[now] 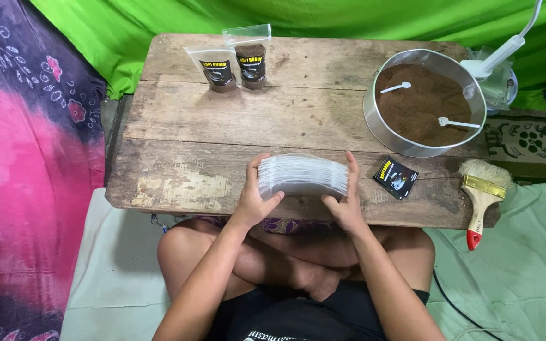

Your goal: The person cleans a wooden table surface using a brush, then handles several small plastic bags and a small black packet. They repeatedly brush the table and organize the items on it.

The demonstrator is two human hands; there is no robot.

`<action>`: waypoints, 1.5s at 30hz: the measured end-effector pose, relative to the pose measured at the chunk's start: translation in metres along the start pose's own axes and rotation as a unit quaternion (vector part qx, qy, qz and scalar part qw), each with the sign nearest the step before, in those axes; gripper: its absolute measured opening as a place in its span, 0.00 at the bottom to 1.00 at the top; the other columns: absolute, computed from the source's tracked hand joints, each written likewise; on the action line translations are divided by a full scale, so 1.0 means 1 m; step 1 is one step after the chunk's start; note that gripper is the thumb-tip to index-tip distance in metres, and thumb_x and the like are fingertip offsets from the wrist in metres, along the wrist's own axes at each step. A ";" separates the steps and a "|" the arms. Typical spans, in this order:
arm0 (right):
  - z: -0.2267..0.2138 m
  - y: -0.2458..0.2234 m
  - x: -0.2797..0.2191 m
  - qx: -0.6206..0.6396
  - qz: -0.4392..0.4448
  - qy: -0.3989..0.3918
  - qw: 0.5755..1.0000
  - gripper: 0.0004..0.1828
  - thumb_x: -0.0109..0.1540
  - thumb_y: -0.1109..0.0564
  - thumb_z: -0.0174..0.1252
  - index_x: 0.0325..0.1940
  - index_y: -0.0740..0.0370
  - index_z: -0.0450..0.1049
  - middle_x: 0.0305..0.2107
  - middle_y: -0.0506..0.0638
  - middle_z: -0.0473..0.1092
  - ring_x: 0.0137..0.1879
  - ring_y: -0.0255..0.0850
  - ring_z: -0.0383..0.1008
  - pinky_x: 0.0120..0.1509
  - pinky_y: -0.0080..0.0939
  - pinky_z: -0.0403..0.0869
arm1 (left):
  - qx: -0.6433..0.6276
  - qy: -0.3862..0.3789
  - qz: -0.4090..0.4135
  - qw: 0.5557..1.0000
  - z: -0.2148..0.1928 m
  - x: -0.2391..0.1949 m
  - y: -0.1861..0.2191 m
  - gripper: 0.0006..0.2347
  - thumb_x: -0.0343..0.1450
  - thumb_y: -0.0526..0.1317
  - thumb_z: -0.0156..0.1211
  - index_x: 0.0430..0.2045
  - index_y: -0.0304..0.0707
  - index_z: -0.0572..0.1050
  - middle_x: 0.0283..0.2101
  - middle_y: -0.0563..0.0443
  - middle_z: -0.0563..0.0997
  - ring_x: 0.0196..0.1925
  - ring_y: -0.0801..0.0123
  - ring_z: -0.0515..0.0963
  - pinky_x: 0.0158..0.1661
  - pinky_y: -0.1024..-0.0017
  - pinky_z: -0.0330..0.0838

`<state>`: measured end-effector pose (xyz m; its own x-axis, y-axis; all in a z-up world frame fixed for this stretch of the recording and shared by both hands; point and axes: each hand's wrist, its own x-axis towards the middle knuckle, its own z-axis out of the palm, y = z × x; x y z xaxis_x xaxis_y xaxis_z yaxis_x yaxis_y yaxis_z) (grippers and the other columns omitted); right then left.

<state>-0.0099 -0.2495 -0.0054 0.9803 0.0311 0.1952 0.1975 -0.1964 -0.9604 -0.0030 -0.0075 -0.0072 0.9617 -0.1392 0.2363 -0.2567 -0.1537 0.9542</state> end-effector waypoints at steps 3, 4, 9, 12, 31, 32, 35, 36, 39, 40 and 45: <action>0.003 0.009 -0.003 0.021 0.010 0.016 1.000 0.50 0.51 0.69 0.57 0.77 0.58 0.50 0.54 0.67 0.67 0.64 0.58 0.65 0.66 0.60 0.68 | -0.022 0.024 0.058 0.998 0.003 0.002 -0.002 0.34 0.62 0.35 0.70 0.63 0.41 0.60 0.68 0.36 0.64 0.73 0.44 0.62 0.70 0.49 0.54; 0.003 0.013 -0.005 0.032 0.021 0.024 0.999 0.44 0.53 0.68 0.58 0.73 0.59 0.56 0.55 0.64 0.68 0.64 0.54 0.65 0.67 0.57 0.67 | -0.033 0.035 0.043 0.998 0.006 0.000 -0.003 0.34 0.62 0.34 0.68 0.65 0.41 0.59 0.66 0.37 0.68 0.71 0.48 0.66 0.68 0.52 0.57; 0.007 -0.008 -0.008 0.037 0.008 0.027 0.999 0.48 0.53 0.69 0.55 0.77 0.55 0.50 0.65 0.68 0.58 0.74 0.63 0.55 0.76 0.68 0.53 | -0.033 0.048 0.026 0.998 0.005 -0.006 0.005 0.38 0.61 0.30 0.64 0.70 0.41 0.56 0.66 0.36 0.70 0.71 0.48 0.66 0.66 0.52 0.61; 0.003 -0.006 -0.006 0.004 0.025 0.010 1.000 0.52 0.51 0.68 0.54 0.80 0.55 0.50 0.63 0.69 0.63 0.74 0.62 0.58 0.74 0.62 0.60 | -0.058 0.016 -0.011 0.998 0.008 -0.006 0.015 0.40 0.60 0.29 0.58 0.73 0.45 0.52 0.71 0.30 0.62 0.74 0.38 0.59 0.67 0.46 0.61; -0.008 0.002 -0.001 -0.078 -0.028 0.025 0.996 0.26 0.58 0.62 0.63 0.61 0.58 0.66 0.42 0.64 0.75 0.53 0.58 0.77 0.55 0.58 0.74 | 0.080 0.028 -0.031 0.996 0.003 -0.003 -0.003 0.20 0.67 0.39 0.64 0.52 0.47 0.66 0.49 0.40 0.82 0.55 0.43 0.81 0.54 0.51 0.75; -0.012 0.006 0.002 -0.089 -0.034 0.016 0.995 0.27 0.57 0.62 0.64 0.60 0.59 0.66 0.42 0.65 0.75 0.51 0.60 0.77 0.54 0.59 0.74 | 0.099 0.014 -0.036 0.994 0.003 -0.003 0.000 0.20 0.67 0.40 0.64 0.52 0.47 0.65 0.49 0.39 0.82 0.54 0.42 0.81 0.53 0.49 0.76; -0.019 0.017 0.000 -0.089 0.008 -0.011 0.996 0.24 0.57 0.61 0.63 0.57 0.58 0.69 0.40 0.62 0.76 0.49 0.58 0.78 0.52 0.60 0.74 | 0.138 0.003 -0.051 0.989 0.004 -0.001 -0.005 0.20 0.67 0.43 0.64 0.52 0.49 0.65 0.48 0.39 0.83 0.53 0.43 0.82 0.52 0.49 0.76; -0.022 0.014 0.008 -0.089 0.003 -0.009 0.996 0.24 0.57 0.61 0.63 0.57 0.58 0.69 0.40 0.62 0.76 0.49 0.58 0.78 0.52 0.60 0.74 | 0.138 0.004 -0.046 0.989 0.001 0.007 -0.001 0.20 0.67 0.43 0.64 0.52 0.49 0.65 0.48 0.39 0.83 0.53 0.43 0.82 0.52 0.49 0.76; -0.030 0.019 0.006 -0.095 0.007 -0.013 0.995 0.26 0.55 0.58 0.68 0.57 0.56 0.71 0.40 0.61 0.75 0.50 0.56 0.77 0.53 0.58 0.73 | 0.134 -0.014 -0.067 0.989 -0.005 0.003 0.007 0.20 0.67 0.45 0.65 0.52 0.52 0.66 0.47 0.40 0.83 0.53 0.42 0.82 0.52 0.49 0.76; -0.036 0.027 0.008 -0.100 -0.003 -0.043 0.994 0.28 0.54 0.58 0.68 0.59 0.55 0.71 0.42 0.60 0.75 0.52 0.53 0.76 0.57 0.57 0.72 | 0.128 -0.020 -0.060 0.990 -0.007 0.004 0.011 0.20 0.67 0.45 0.63 0.52 0.49 0.67 0.47 0.38 0.82 0.53 0.41 0.81 0.53 0.48 0.75; -0.057 -0.016 -0.009 -0.059 -0.047 -0.150 0.986 0.34 0.52 0.57 0.70 0.62 0.59 0.70 0.54 0.61 0.74 0.63 0.52 0.71 0.69 0.57 0.64 | 0.144 -0.042 -0.022 0.988 -0.015 -0.011 0.052 0.18 0.68 0.41 0.62 0.52 0.41 0.68 0.46 0.29 0.81 0.52 0.33 0.80 0.51 0.45 0.75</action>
<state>-0.0226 -0.3024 0.0197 0.9193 0.3400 0.1984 0.3036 -0.2915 -0.9071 -0.0251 0.0005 0.0427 0.9642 -0.2057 0.1673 -0.2429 -0.4325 0.8683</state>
